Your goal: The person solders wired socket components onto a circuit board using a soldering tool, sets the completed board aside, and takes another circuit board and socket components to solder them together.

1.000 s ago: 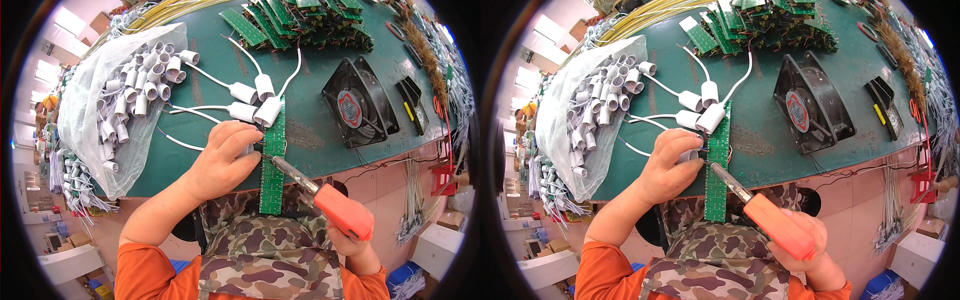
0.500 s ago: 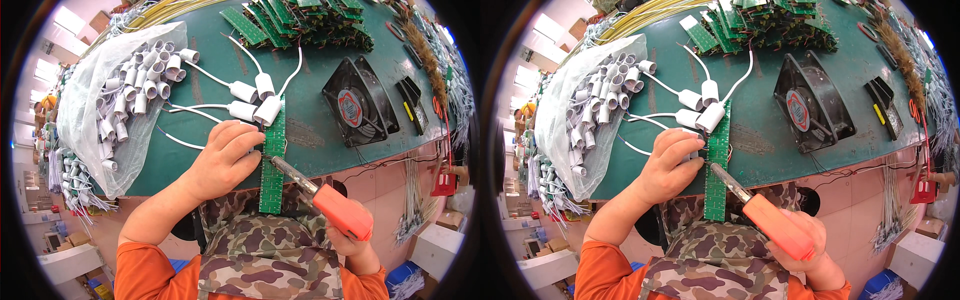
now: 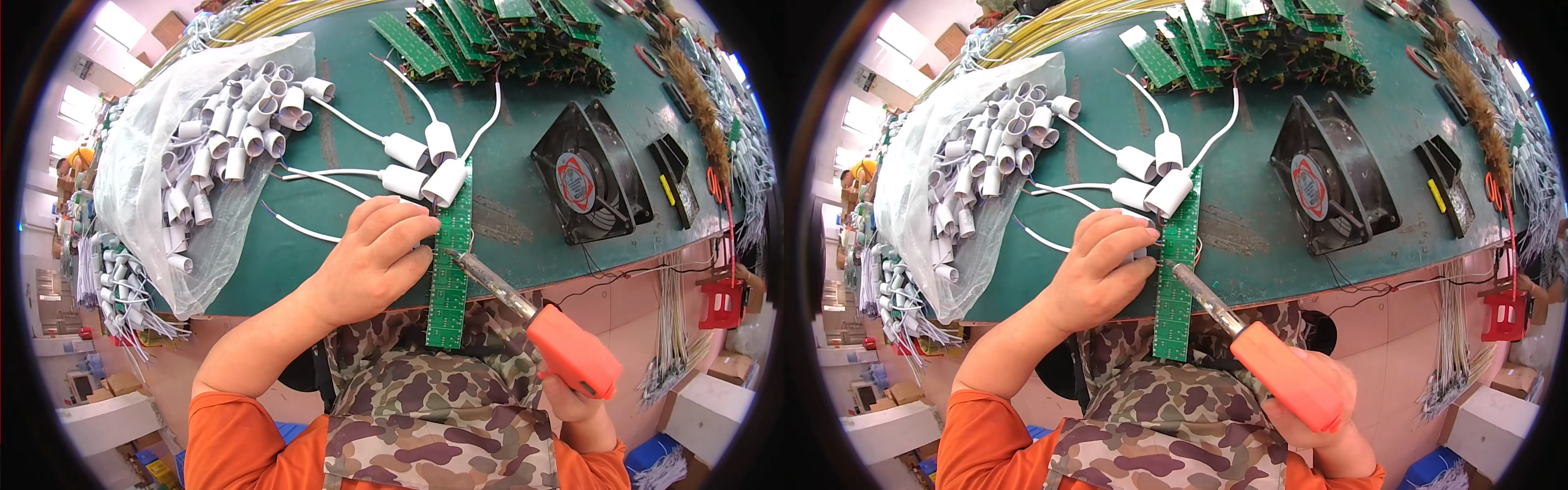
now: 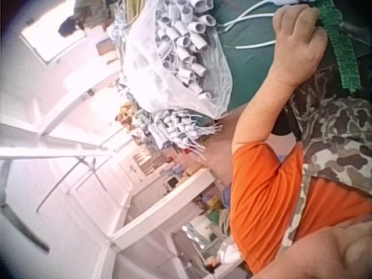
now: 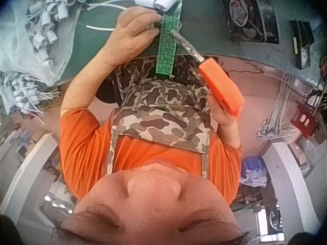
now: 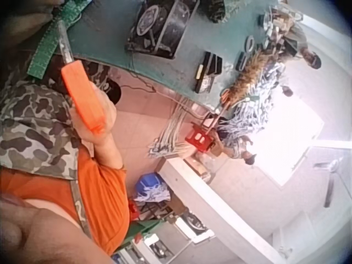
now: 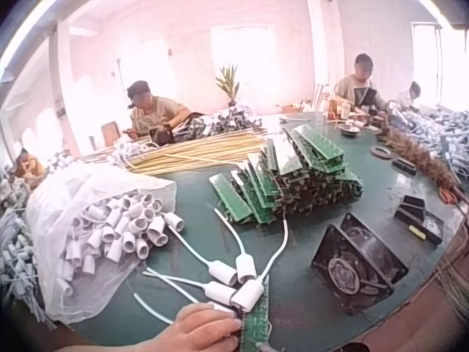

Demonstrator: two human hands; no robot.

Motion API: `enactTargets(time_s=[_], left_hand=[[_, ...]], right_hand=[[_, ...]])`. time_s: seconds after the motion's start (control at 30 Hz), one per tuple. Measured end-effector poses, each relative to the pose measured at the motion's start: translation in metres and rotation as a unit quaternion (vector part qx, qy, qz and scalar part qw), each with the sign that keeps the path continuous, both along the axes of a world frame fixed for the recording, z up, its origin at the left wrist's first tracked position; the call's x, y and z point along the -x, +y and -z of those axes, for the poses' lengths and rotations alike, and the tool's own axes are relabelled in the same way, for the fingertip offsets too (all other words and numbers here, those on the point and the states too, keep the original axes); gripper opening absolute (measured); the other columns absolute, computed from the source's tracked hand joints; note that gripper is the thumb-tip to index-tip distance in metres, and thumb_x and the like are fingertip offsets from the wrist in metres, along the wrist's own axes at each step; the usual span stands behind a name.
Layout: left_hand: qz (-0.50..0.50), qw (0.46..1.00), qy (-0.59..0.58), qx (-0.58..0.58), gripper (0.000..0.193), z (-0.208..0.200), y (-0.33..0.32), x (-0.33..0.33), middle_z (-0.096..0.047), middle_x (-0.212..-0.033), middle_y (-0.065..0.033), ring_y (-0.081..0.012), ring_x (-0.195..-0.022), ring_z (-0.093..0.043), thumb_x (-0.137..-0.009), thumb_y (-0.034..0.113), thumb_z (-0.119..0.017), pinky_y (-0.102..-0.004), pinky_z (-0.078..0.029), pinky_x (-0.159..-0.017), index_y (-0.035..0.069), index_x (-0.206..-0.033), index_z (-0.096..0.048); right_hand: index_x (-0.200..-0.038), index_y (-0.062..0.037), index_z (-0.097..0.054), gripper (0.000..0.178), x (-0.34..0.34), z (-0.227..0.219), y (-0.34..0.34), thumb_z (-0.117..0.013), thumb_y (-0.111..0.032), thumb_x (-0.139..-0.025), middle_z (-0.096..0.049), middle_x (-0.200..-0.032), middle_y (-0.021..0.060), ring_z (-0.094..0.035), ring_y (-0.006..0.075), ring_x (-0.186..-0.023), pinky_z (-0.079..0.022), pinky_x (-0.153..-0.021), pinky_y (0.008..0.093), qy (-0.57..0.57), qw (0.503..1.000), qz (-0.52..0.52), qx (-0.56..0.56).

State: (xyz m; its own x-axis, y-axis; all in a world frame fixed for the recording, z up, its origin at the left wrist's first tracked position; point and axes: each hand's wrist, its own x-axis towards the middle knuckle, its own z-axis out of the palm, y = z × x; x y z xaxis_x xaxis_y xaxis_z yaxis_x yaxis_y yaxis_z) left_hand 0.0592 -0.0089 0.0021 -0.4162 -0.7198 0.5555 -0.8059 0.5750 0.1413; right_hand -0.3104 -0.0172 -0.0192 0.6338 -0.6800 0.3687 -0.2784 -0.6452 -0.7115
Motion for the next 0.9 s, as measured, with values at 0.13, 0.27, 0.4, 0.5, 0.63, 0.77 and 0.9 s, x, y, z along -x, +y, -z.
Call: enactTargets(time_s=[0.13,0.27,0.4,0.5,0.63,0.77,0.9], left_hand=[[-0.002,1.000,-0.004,-0.007,0.025,0.000,0.001,0.000,-0.062,-0.126,-0.0113,-0.0323,-0.120,-0.061,-0.071,0.003,-0.074,-0.0523,-0.049,-0.103,0.004,-0.095,-0.068],[-0.001,1.000,-0.002,-0.006,0.024,-0.001,0.001,0.001,-0.062,-0.126,-0.0115,-0.0321,-0.120,-0.061,-0.071,0.003,-0.074,-0.0523,-0.049,-0.103,0.004,-0.095,-0.068],[-0.001,1.000,-0.005,-0.003,0.023,-0.001,0.001,0.002,-0.063,-0.125,-0.0116,-0.0321,-0.119,-0.061,-0.072,0.004,-0.074,-0.0522,-0.049,-0.103,0.003,-0.094,-0.069],[-0.004,1.000,-0.008,-0.004,0.023,0.000,0.002,0.002,-0.063,-0.125,-0.0116,-0.0320,-0.119,-0.061,-0.071,0.004,-0.074,-0.0521,-0.049,-0.103,0.003,-0.094,-0.069],[-0.002,1.000,-0.005,-0.004,0.024,-0.001,0.001,0.002,-0.063,-0.125,-0.0117,-0.0321,-0.119,-0.062,-0.071,0.004,-0.074,-0.0521,-0.049,-0.103,0.003,-0.094,-0.069],[-0.001,1.000,-0.005,-0.003,0.024,-0.002,0.000,0.002,-0.063,-0.125,-0.0115,-0.0321,-0.119,-0.062,-0.071,0.003,-0.074,-0.0522,-0.049,-0.103,0.003,-0.094,-0.069],[-0.007,1.000,-0.009,-0.001,0.024,-0.002,0.002,0.001,-0.063,-0.125,-0.0116,-0.0320,-0.119,-0.062,-0.071,0.004,-0.074,-0.0523,-0.049,-0.103,0.003,-0.095,-0.069]], right_hand=[[-0.130,0.0050,-0.060,0.059,-0.012,0.000,-0.009,-0.081,-0.017,-0.079,-0.073,-0.108,0.0164,-0.072,0.0315,-0.076,-0.057,-0.066,0.0391,-0.061,0.997,-0.038,-0.015],[-0.131,0.0071,-0.056,0.063,-0.018,-0.004,-0.013,-0.084,-0.016,-0.080,-0.074,-0.097,0.0171,-0.070,0.0298,-0.069,-0.055,-0.062,0.0369,-0.078,0.995,-0.059,-0.021],[-0.132,0.0071,-0.056,0.064,-0.016,-0.001,-0.011,-0.085,-0.020,-0.081,-0.073,-0.096,0.0174,-0.069,0.0293,-0.067,-0.054,-0.061,0.0367,-0.086,0.995,-0.050,-0.032],[-0.132,0.0072,-0.055,0.065,-0.017,-0.001,-0.011,-0.085,-0.018,-0.080,-0.073,-0.096,0.0174,-0.068,0.0292,-0.066,-0.054,-0.060,0.0368,-0.070,0.996,-0.053,-0.012],[-0.129,0.0053,-0.061,0.059,-0.007,0.001,-0.004,-0.083,-0.020,-0.080,-0.074,-0.098,0.0154,-0.068,0.0302,-0.068,-0.054,-0.060,0.0378,-0.046,0.998,-0.026,-0.033],[-0.125,0.0006,-0.067,0.054,0.006,0.004,0.008,-0.078,-0.020,-0.077,-0.074,-0.098,0.0129,-0.070,0.0335,-0.073,-0.056,-0.065,0.0413,-0.007,0.999,0.036,-0.008],[-0.114,-0.0019,-0.072,0.043,0.003,0.001,0.011,-0.076,-0.019,-0.075,-0.074,-0.095,0.0109,-0.070,0.0343,-0.076,-0.057,-0.068,0.0428,-0.027,0.995,0.064,-0.066]])
